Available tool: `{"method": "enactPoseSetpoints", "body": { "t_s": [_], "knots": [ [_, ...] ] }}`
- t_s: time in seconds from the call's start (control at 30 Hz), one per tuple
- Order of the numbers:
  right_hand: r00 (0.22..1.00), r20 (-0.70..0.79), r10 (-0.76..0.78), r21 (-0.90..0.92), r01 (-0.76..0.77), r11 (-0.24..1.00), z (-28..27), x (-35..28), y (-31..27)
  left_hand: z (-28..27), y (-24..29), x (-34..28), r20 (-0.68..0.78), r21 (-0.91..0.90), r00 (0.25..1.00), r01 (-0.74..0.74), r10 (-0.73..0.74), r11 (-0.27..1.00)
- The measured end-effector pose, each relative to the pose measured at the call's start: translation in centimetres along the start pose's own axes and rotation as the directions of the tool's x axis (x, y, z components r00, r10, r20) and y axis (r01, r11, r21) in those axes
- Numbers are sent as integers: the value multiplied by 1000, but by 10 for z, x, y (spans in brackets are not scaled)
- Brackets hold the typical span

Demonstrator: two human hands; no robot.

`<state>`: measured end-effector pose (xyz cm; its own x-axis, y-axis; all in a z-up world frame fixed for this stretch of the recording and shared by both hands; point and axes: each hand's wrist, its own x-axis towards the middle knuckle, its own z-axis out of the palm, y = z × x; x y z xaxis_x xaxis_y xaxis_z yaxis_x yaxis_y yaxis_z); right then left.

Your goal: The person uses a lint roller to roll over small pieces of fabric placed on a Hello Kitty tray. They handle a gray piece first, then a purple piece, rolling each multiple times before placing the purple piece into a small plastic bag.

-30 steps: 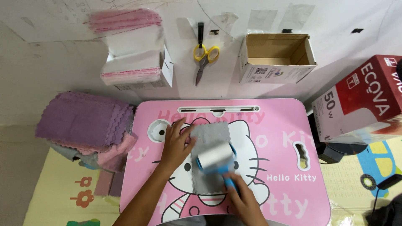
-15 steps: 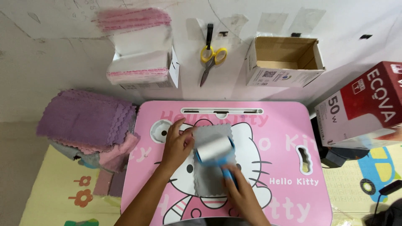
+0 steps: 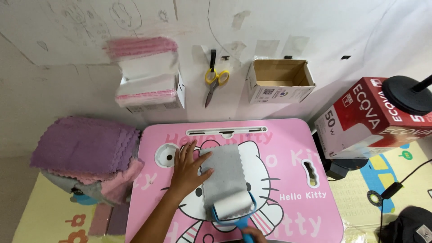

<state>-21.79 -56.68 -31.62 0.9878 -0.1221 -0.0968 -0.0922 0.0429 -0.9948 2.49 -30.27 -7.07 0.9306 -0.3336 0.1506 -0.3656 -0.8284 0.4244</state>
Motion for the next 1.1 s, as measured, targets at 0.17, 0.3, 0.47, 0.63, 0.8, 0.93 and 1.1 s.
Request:
{"method": "enactPoseSetpoints", "body": {
  "t_s": [0.17, 0.3, 0.47, 0.63, 0.8, 0.93, 1.1],
  "knots": [
    [970, -31, 240, -338, -236, 911, 77, 50, -242, 9, -13, 3, -208, -117, 978, -39, 14, 992],
    [990, -11, 139, -278, -137, 951, 107, 106, -281, 9, -17, 4, -280, -357, 955, -10, -97, 934],
    [972, 33, 232, -206, -220, 953, 120, 129, -307, 9, -20, 3, -276, -401, 951, 18, -139, 916],
    [971, 17, 238, -282, -223, 933, 98, 89, -299, 10, -21, 2, -253, -299, 966, -21, -58, 954],
    [972, -32, 234, -318, -232, 919, 54, 12, -248, 12, -16, 1, -217, -210, 976, -20, -27, 977],
    [987, -19, 161, -85, -162, 983, -3, -28, -133, 17, -18, 1, -228, -150, 974, -58, 23, 987],
    [947, -81, 312, -116, -320, 940, 27, -27, -194, 19, -17, 0, -239, -155, 971, -57, 19, 986]
  ]
}}
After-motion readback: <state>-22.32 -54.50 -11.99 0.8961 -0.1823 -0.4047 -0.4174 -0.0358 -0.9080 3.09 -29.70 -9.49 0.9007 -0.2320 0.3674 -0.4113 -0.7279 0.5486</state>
